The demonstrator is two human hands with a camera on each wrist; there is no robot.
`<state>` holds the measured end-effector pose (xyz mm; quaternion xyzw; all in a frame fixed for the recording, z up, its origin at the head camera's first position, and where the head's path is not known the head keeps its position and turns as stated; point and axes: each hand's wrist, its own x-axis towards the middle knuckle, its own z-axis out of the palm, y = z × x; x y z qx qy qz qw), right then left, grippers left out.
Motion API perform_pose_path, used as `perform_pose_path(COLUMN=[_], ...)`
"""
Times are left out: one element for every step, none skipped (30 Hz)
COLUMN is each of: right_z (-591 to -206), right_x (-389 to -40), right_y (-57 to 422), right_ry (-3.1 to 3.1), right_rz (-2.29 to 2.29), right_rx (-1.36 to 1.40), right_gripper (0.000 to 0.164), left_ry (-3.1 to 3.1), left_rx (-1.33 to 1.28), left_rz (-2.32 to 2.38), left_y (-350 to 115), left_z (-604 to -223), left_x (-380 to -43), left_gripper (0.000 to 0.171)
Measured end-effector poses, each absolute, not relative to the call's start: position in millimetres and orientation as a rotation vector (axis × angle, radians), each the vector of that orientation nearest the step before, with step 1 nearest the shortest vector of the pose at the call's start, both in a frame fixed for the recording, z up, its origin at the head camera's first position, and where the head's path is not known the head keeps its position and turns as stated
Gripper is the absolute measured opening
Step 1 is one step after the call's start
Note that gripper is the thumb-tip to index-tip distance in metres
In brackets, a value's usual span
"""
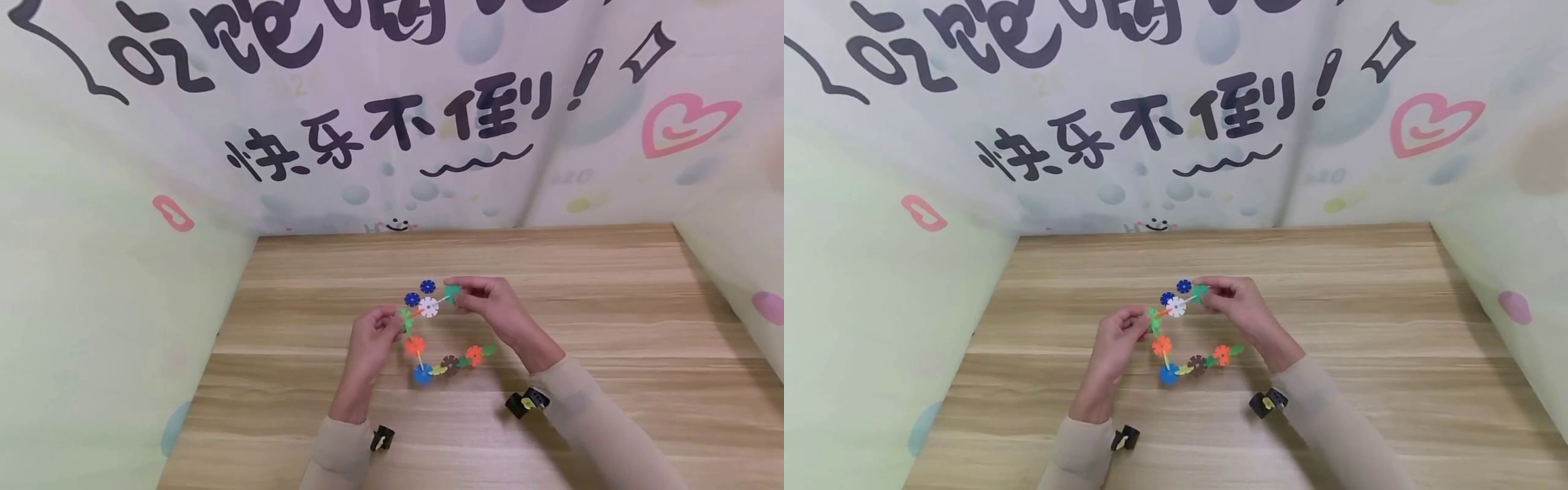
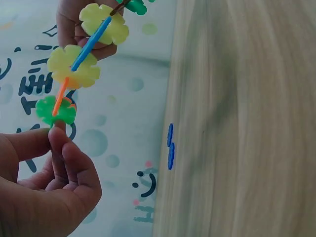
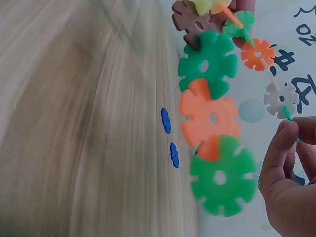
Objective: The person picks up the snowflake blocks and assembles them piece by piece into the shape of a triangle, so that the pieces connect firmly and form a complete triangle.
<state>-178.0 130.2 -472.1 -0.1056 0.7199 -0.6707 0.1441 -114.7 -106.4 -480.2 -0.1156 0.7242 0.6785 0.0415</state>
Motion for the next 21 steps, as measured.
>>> perform_pose_path(right_z=[-471.3, -470.9, -470.6, -470.8, -471.6, -472.3, -473.6, -475.1, -476.8, -479.2, -481.8, -484.6, -488.3, -492.0, -495.8, -499.8, -503.1, -505.8, -508.2, -510.1, -511.4], right_x=[-179.7, -181.7, -184.0, -186.5, -189.6, -192.9, -196.9, -200.7, -204.7, -208.8, -212.9, -216.7, -220.5, -224.0, -227.2, -230.3, -232.9, -235.0, -236.7, -238.2, -239.2], right_y=[129.3, 128.2, 126.8, 125.3, 123.8, 122.1, 120.4, 118.9, 117.4, 116.2, 115.3, 114.3, 113.5, 112.6, 111.6, 110.5, 109.0, 107.4, 105.6, 103.6, 101.4], right_ry=[2.101, 2.117, 2.124, 2.131, 2.137, 2.143, 2.146, 2.158, 2.173, 2.188, 2.202, 2.212, 2.227, 2.245, 2.265, 2.290, 2.317, 2.341, 2.368, 2.391, 2.409], right_rz=[-1.902, -1.875, -1.854, -1.830, -1.811, -1.798, -1.791, -1.776, -1.763, -1.748, -1.732, -1.717, -1.694, -1.664, -1.635, -1.598, -1.561, -1.526, -1.485, -1.442, -1.400], right_rx=[-0.326, -0.336, -0.344, -0.344, -0.341, -0.330, -0.316, -0.297, -0.275, -0.252, -0.228, -0.208, -0.197, -0.192, -0.193, -0.204, -0.213, -0.224, -0.242, -0.260, -0.279], right_gripper=[0.031, 0.030, 0.031, 0.032, 0.033, 0.035, 0.036, 0.037, 0.038, 0.038, 0.038, 0.036, 0.036, 0.035, 0.034, 0.034, 0.033, 0.033, 0.033, 0.033, 0.033], left_ry=[2.200, 2.179, 2.162, 2.150, 2.140, 2.132, 2.122, 2.118, 2.117, 2.111, 2.106, 2.108, 2.107, 2.113, 2.115, 2.118, 2.124, 2.125, 2.123, 2.123, 2.122], left_rx=[-0.350, -0.350, -0.350, -0.350, -0.350, -0.345, -0.345, -0.345, -0.339, -0.332, -0.328, -0.321, -0.323, -0.321, -0.322, -0.325, -0.326, -0.328, -0.334, -0.338, -0.341], left_rz=[2.087, 2.097, 2.106, 2.116, 2.129, 2.150, 2.172, 2.192, 2.215, 2.241, 2.259, 2.272, 2.280, 2.282, 2.282, 2.279, 2.273, 2.272, 2.271, 2.266, 2.261], left_y=[-108.1, -109.9, -111.6, -113.6, -115.5, -117.2, -119.3, -121.2, -122.8, -124.5, -125.8, -127.2, -128.4, -129.5, -130.6, -131.7, -132.6, -133.7, -134.7, -135.6, -136.7], left_z=[-479.6, -478.8, -478.0, -478.2, -478.6, -479.4, -480.6, -481.8, -482.8, -483.7, -484.5, -485.1, -485.2, -485.2, -485.0, -484.7, -484.7, -484.5, -484.5, -484.6, -484.9], left_x=[-114.6, -114.4, -113.9, -113.7, -113.4, -113.3, -113.0, -112.8, -112.6, -112.5, -112.1, -111.7, -111.2, -110.8, -110.3, -109.7, -109.3, -108.9, -108.4, -108.0, -107.4], left_gripper=[0.019, 0.019, 0.020, 0.020, 0.020, 0.020, 0.020, 0.019, 0.019, 0.019, 0.019, 0.018, 0.017, 0.017, 0.016, 0.015, 0.015, 0.015, 0.015, 0.015, 0.015])
